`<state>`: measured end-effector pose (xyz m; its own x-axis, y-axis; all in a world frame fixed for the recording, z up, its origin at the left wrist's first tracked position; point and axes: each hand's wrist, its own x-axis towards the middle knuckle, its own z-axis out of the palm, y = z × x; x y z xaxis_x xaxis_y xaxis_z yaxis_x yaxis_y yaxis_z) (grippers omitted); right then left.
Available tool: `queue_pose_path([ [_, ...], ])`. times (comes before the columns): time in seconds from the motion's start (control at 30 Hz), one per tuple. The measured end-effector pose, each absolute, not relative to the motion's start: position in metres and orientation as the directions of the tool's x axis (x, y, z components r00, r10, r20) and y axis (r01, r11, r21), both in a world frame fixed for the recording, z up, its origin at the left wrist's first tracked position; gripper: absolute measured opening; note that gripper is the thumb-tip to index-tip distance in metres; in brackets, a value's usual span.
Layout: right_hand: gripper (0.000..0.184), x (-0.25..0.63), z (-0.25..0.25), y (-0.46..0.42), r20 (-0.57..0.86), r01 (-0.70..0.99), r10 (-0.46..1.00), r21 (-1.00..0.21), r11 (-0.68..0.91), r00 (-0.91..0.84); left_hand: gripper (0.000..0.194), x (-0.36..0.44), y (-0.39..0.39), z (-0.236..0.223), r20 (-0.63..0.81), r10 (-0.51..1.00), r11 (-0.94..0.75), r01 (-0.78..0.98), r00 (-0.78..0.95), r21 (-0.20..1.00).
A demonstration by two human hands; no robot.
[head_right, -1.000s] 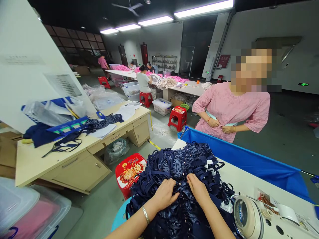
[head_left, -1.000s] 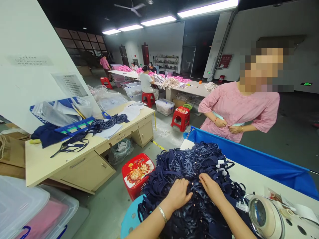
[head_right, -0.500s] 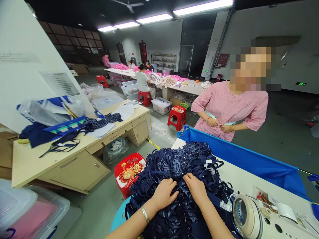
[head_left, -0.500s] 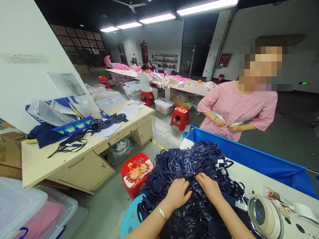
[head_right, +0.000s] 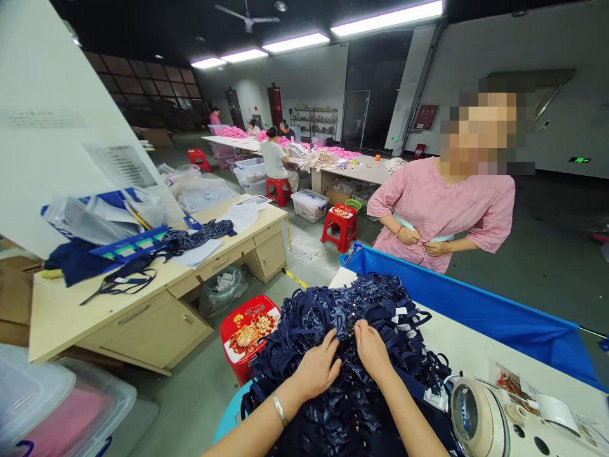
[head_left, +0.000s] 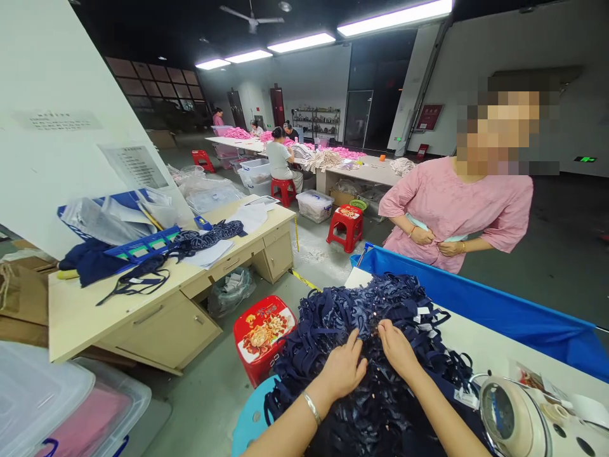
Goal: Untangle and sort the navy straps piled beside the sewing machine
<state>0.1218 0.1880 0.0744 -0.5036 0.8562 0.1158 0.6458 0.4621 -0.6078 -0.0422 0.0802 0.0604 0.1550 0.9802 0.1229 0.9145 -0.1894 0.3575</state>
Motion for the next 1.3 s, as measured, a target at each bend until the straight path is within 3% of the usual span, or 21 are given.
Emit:
queue_pose_path([
  [0.07, 0.032, 0.129, 0.069, 0.182, 0.085, 0.627, 0.833, -0.617, 0.475, -0.547, 0.056, -0.047, 0.092, 0.066, 0.108, 0.975, -0.220, 0.910, 0.195, 0.351],
  [0.13, 0.031, 0.137, 0.064, 0.178, 0.048, 0.617, 0.824, -0.639, 0.460, -0.565, 0.061, -0.048, 0.102, 0.069, 0.093, 0.966, -0.258, 0.902, 0.240, 0.346],
  [0.27, 0.027, 0.150, 0.058, 0.180, 0.004, 0.620, 0.843, -0.675, 0.399, -0.538, 0.042, -0.040, 0.103, 0.065, 0.078, 0.975, -0.222, 0.919, 0.208, 0.325],
  [0.53, 0.024, 0.137, 0.061, 0.173, 0.094, 0.617, 0.835, -0.630, 0.471, -0.542, 0.037, -0.029, 0.085, 0.055, 0.109, 0.986, -0.156, 0.941, 0.128, 0.301],
  [0.7, 0.038, 0.123, 0.090, 0.184, 0.204, 0.555, 0.840, -0.668, 0.495, -0.503, 0.037, -0.029, 0.085, 0.052, 0.123, 0.982, -0.173, 0.935, 0.141, 0.309],
  [0.93, 0.037, 0.130, 0.083, 0.203, 0.228, 0.644, 0.804, -0.498, 0.581, -0.550, 0.037, -0.031, 0.087, 0.047, 0.178, 0.973, -0.190, 0.945, 0.145, 0.268],
  [1.07, 0.034, 0.145, 0.070, 0.191, 0.150, 0.681, 0.792, -0.433, 0.591, -0.592, 0.038, -0.039, 0.100, 0.053, 0.251, 0.920, -0.345, 0.926, 0.301, 0.154],
  [1.17, 0.030, 0.153, 0.069, 0.189, 0.104, 0.699, 0.790, -0.407, 0.588, -0.604, 0.039, -0.042, 0.107, 0.055, 0.213, 0.899, -0.414, 0.901, 0.383, 0.128],
  [1.3, 0.028, 0.154, 0.073, 0.192, 0.066, 0.761, 0.832, -0.369, 0.533, -0.550, 0.038, -0.037, 0.102, 0.052, 0.164, 0.924, -0.370, 0.916, 0.345, 0.154],
])
